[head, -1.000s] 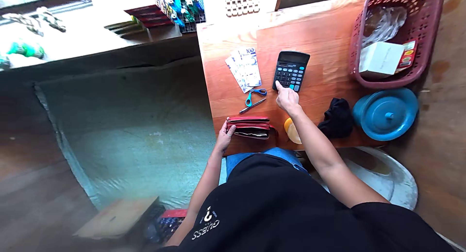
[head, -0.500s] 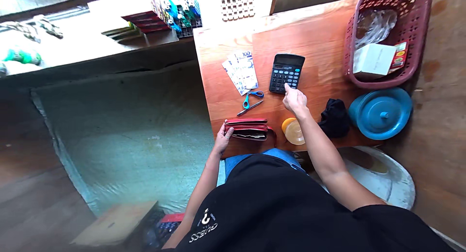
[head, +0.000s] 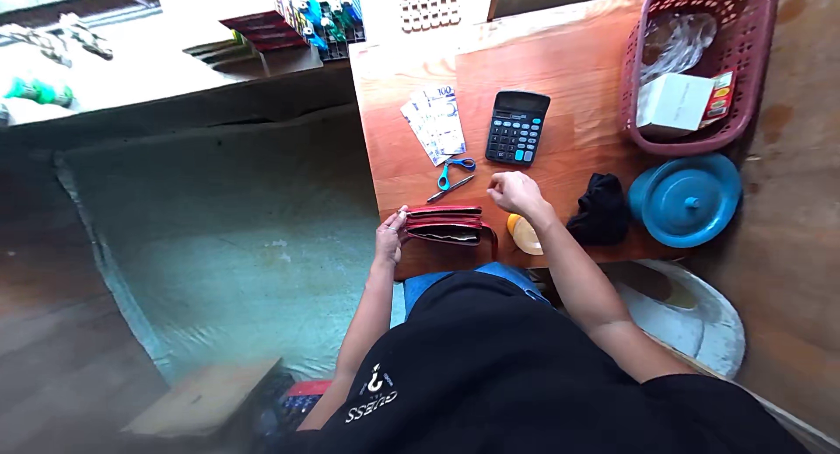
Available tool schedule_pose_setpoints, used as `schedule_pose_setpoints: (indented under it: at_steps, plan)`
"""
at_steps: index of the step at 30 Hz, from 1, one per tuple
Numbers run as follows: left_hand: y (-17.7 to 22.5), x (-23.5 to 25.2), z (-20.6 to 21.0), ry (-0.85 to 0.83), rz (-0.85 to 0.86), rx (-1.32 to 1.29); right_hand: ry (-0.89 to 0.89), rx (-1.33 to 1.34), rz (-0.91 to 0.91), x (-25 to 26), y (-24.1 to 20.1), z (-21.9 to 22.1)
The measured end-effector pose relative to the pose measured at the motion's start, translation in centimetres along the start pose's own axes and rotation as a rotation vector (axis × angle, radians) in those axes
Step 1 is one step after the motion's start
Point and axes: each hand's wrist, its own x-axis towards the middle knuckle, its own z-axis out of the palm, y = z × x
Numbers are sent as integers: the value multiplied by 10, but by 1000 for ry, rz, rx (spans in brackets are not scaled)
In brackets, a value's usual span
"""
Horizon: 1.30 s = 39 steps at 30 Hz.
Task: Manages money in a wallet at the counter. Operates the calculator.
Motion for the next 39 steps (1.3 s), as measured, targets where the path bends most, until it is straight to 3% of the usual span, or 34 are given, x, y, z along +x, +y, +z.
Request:
schedule_pose_setpoints:
  at_steps: [4, 7, 10, 12, 14, 17, 19, 22, 33, 39]
  plan:
    - [12, 12, -8, -14, -147, -22, -15, 69, -282, 1, -13, 28]
    - [13, 21, -8, 89, -230, 13, -5, 53, -345, 6, -15, 47]
    - [1, 34, 4, 189, -164, 115, 96, 50, -388, 9, -16, 53]
    - [-9, 33, 14, 250, 9, 196, 179, 17, -397, 8, -21, 56]
    - [-15, 24, 19, 244, 322, 369, 260, 9, -394, 12, -23, 60]
    - [-14, -3, 21, 48, 765, 676, 285, 25, -409, 18, -21, 62]
    - [-25, -16, 20, -91, 896, 809, 266, 19, -419, 18, -21, 63]
    - [-39, -17, 13, -105, 972, 736, 259, -4, -406, 19, -23, 62]
    - [-43, -14, 11, -120, 982, 620, 333, -111, -493, 17, -16, 75]
    - [-19, -5, 25, -42, 867, 1074, 301, -57, -471, 17, -18, 70]
